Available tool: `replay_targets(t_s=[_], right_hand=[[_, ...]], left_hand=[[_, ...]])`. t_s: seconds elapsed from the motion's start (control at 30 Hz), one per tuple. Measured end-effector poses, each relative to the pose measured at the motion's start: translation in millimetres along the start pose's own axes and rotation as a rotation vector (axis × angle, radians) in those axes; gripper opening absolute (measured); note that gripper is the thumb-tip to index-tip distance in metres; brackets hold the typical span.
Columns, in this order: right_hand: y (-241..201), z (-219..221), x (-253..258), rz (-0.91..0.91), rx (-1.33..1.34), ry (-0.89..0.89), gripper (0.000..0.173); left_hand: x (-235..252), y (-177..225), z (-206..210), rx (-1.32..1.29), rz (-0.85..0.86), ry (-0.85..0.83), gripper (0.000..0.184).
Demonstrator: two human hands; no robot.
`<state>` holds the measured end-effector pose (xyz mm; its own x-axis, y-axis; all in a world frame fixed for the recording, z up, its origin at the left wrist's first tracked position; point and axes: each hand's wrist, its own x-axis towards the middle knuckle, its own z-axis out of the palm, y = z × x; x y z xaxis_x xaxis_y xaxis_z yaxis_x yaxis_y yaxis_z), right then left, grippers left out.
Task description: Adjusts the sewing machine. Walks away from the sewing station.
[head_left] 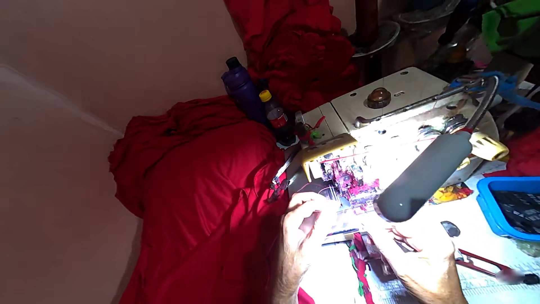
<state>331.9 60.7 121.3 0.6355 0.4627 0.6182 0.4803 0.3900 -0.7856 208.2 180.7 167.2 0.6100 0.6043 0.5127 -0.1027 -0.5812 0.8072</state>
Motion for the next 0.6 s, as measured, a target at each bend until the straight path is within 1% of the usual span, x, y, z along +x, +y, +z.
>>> replay_targets(t_s=[0.07, 0.17, 0.3, 0.37, 0.43, 0.47, 0.57, 0.6], right_hand=[[1, 1, 0, -0.007, -0.015, -0.008, 0.012], [1, 2, -1, -0.014, -0.034, -0.025, 0.014], [2, 1, 1, 0.006, -0.003, -0.051, 0.015], [3, 2, 2, 0.036, 0.022, -0.063, 0.015], [5, 1, 2, 0.094, 0.042, -0.068, 0.014], [7, 1, 3, 0.137, 0.054, -0.075, 0.014], [12, -1, 9, 0.352, 0.139, -0.092, 0.009], [15, -1, 10, 0.432, 0.185, -0.093, 0.009]], left_hand=[[2, 1, 2, 0.017, 0.003, -0.026, 0.014], [6, 4, 5, 0.052, -0.025, 0.017, 0.007], [7, 5, 5, 0.023, -0.048, 0.002, 0.007], [9, 5, 6, 0.060, -0.045, -0.003, 0.009], [11, 7, 7, 0.166, -0.047, 0.020, 0.010], [13, 6, 8, 0.266, -0.035, 0.055, 0.012], [25, -1, 7, 0.535, -0.006, 0.196, 0.016], [30, -4, 6, 0.597, -0.007, 0.216, 0.017]])
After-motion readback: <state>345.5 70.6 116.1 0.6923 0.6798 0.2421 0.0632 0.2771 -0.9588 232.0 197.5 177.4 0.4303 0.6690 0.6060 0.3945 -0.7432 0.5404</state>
